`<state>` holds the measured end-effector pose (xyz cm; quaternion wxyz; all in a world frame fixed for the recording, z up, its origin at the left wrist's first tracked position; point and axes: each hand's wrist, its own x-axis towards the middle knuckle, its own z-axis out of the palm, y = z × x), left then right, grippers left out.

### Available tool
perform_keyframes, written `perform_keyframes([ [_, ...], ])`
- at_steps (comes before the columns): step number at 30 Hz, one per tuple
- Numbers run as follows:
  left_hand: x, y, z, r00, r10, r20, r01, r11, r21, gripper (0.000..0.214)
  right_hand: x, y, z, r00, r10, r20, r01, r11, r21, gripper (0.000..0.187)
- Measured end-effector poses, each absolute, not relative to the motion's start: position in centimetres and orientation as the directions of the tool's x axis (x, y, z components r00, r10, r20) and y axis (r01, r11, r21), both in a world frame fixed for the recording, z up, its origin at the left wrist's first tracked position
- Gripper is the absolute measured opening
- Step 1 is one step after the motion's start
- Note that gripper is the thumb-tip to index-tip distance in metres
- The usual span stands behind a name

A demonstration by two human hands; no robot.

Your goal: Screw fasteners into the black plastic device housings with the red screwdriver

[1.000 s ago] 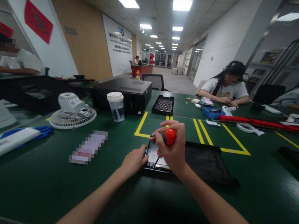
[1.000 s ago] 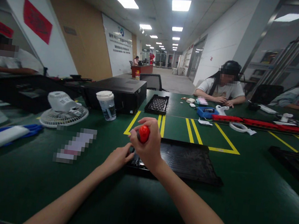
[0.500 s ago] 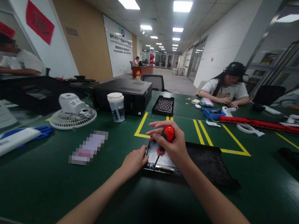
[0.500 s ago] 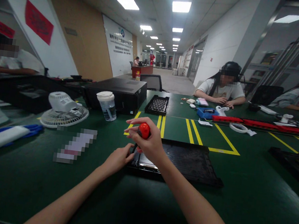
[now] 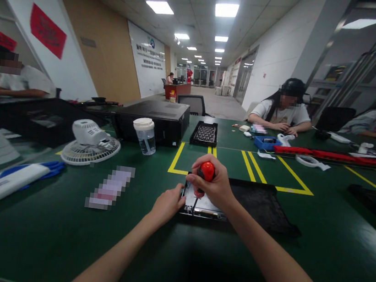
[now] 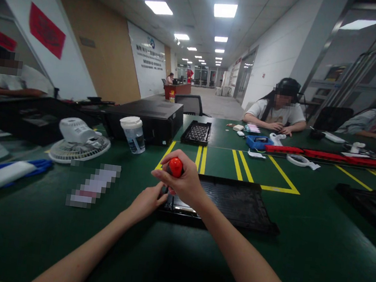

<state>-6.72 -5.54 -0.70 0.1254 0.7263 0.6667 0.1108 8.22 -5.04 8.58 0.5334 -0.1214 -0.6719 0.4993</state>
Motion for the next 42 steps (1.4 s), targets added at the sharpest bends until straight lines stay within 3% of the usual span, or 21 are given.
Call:
perform_keyframes([
  [4, -6.6, -5.6, -0.5, 0.072, 0.997, -0.020, 0.944, -0.061, 0.325, 0.035, 8.2, -5.2, 8.8, -0.447, 0.684, 0.576, -0.468, 0.370, -0.803, 0.014],
  [8, -6.7, -5.6, -0.6, 0.080, 0.997, -0.014, 0.942, -0.071, 0.329, 0.034, 8.3, -5.1, 8.9, -0.461, 0.670, 0.582, -0.550, 0.299, -0.780, 0.025],
  [22, -6.7, -5.5, -1.0, 0.083, 0.997, 0.011, 0.942, -0.082, 0.325, 0.037, 8.7, -4.8, 9.0, -0.527, 0.644, 0.555, -0.507, 0.286, -0.813, 0.022],
  [42, -6.1, -6.1, 0.6, 0.047, 0.996, -0.073, 0.948, -0.022, 0.316, 0.032, 9.6, -4.9, 9.8, -0.641, 0.567, 0.518, -0.448, 0.271, -0.852, 0.017],
])
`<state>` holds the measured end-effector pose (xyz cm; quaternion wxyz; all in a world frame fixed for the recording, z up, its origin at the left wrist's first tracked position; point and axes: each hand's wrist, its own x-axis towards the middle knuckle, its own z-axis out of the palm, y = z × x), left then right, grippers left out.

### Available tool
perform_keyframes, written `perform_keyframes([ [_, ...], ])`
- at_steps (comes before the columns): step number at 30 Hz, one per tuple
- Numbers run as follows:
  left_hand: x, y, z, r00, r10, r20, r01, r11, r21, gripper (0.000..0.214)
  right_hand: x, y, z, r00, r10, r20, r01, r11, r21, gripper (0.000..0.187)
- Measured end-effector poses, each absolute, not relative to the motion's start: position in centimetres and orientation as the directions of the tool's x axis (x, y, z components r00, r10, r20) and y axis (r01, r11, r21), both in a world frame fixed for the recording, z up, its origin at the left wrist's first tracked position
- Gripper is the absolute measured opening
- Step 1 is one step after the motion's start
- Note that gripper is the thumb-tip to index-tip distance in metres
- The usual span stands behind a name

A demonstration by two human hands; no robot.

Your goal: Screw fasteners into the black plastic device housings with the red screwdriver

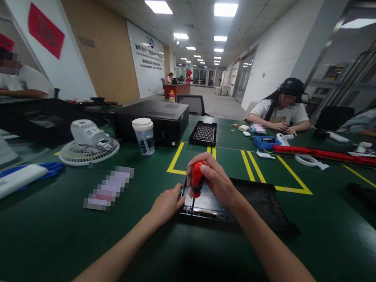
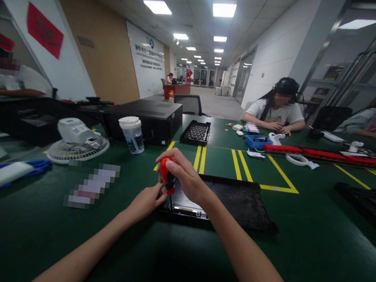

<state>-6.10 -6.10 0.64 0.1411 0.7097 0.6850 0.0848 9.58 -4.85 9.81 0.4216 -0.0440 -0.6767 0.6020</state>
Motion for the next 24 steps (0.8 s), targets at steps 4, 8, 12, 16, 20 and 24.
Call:
perform_keyframes([
  [4, -5.9, -6.3, 1.0, 0.031, 0.997, -0.074, 0.956, -0.008, 0.294, 0.033, 10.2, -4.3, 9.9, -0.657, 0.560, 0.505, -0.439, 0.260, -0.860, 0.017],
  [8, -5.7, -6.3, 1.1, 0.020, 0.996, -0.085, 0.956, 0.006, 0.292, 0.034, 10.9, -3.7, 10.1, -0.660, 0.555, 0.507, -0.435, 0.267, -0.860, 0.017],
  [12, -5.7, -6.2, 1.1, 0.025, 0.996, -0.090, 0.953, 0.004, 0.302, 0.035, 11.5, -3.4, 10.3, -0.659, 0.569, 0.492, -0.429, 0.253, -0.867, 0.015],
  [16, -5.7, -6.2, 1.2, 0.018, 0.995, -0.102, 0.952, 0.014, 0.306, 0.036, 11.7, -3.1, 10.4, -0.659, 0.578, 0.481, -0.435, 0.230, -0.871, 0.015],
  [20, -5.6, -6.3, 1.4, 0.020, 0.995, -0.097, 0.950, 0.011, 0.311, 0.036, 11.7, -3.1, 10.4, -0.656, 0.585, 0.477, -0.433, 0.225, -0.873, 0.015],
  [24, -5.5, -6.4, 1.6, 0.013, 0.994, -0.110, 0.949, 0.023, 0.315, 0.036, 11.6, -3.2, 10.4, -0.653, 0.588, 0.477, -0.419, 0.244, -0.874, 0.015],
])
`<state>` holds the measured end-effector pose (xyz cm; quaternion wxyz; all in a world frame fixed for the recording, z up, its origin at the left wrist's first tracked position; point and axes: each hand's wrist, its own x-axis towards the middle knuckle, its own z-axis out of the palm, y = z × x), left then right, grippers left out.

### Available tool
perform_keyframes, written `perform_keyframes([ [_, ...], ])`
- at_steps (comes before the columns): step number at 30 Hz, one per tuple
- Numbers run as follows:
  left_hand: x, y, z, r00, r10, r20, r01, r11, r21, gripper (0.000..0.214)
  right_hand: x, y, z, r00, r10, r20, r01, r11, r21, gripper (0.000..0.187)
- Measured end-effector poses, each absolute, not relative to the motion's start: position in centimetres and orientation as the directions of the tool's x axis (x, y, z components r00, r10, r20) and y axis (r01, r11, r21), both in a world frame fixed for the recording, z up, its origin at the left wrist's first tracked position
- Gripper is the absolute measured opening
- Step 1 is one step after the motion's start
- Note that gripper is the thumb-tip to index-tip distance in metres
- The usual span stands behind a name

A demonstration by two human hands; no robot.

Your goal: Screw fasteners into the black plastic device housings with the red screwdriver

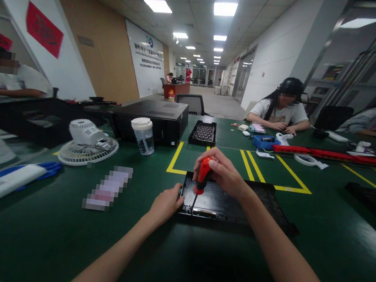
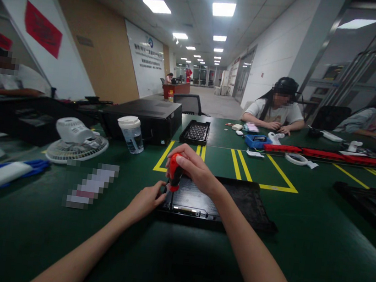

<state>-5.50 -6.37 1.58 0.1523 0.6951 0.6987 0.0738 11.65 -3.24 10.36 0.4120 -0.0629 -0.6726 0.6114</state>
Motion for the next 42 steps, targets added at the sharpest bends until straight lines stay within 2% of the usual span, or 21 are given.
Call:
perform_keyframes([
  [8, -5.6, -6.3, 1.3, 0.026, 0.996, -0.088, 0.950, 0.003, 0.311, 0.035, 11.6, -3.2, 10.1, -0.641, 0.569, 0.516, -0.384, 0.344, -0.857, 0.015],
  [30, -5.6, -6.3, 1.2, 0.027, 0.996, -0.091, 0.948, 0.003, 0.319, 0.034, 11.4, -3.9, 10.6, -0.613, 0.584, 0.531, -0.305, 0.446, -0.842, 0.013],
  [34, -6.0, -5.9, 0.4, 0.049, 0.997, -0.064, 0.941, -0.025, 0.338, 0.035, 11.3, -4.1, 10.6, -0.607, 0.581, 0.542, -0.309, 0.456, -0.835, 0.013],
  [42, -6.5, -5.4, -0.9, 0.074, 0.997, -0.008, 0.936, -0.067, 0.346, 0.034, 11.2, -4.3, 10.6, -0.562, 0.612, 0.556, -0.215, 0.541, -0.813, 0.016],
])
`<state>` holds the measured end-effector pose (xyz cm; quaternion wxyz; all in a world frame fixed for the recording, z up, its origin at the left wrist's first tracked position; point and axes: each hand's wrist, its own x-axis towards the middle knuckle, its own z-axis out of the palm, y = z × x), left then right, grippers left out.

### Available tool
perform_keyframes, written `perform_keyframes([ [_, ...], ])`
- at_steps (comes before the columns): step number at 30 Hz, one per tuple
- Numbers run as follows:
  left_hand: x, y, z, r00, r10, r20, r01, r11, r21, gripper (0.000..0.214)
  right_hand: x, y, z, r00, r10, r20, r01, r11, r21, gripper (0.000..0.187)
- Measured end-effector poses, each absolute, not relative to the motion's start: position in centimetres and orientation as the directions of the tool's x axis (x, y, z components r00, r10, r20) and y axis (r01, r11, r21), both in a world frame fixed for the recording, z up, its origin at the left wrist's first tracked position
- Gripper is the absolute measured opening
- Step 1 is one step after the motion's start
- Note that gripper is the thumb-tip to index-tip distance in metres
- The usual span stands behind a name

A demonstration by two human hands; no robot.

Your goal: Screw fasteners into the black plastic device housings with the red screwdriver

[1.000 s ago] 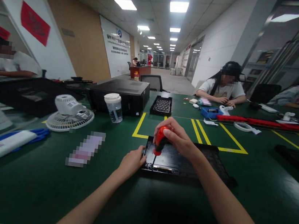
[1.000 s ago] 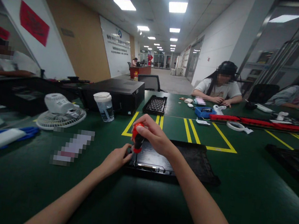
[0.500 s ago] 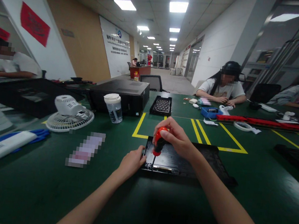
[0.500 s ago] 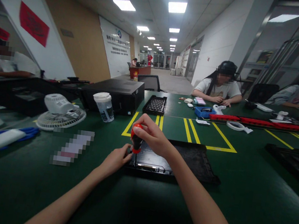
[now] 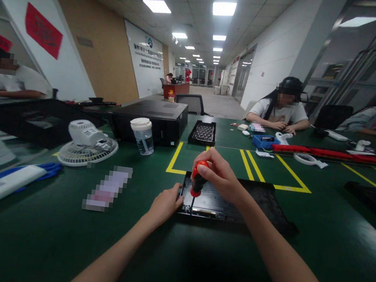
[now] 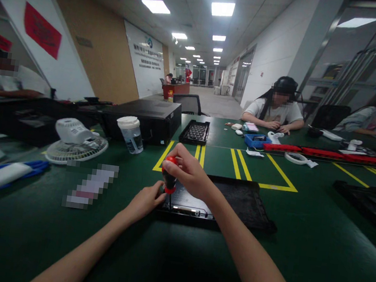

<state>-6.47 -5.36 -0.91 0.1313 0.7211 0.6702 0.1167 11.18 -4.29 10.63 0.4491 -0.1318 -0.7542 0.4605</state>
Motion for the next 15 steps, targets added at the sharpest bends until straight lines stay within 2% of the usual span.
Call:
perform_keyframes([
  [15, -6.42, -5.40, -0.91, 0.087, 0.996, 0.011, 0.928, -0.085, 0.364, 0.032, 10.88, -4.95, 10.86, -0.508, 0.620, 0.598, -0.127, 0.633, -0.764, 0.014],
])
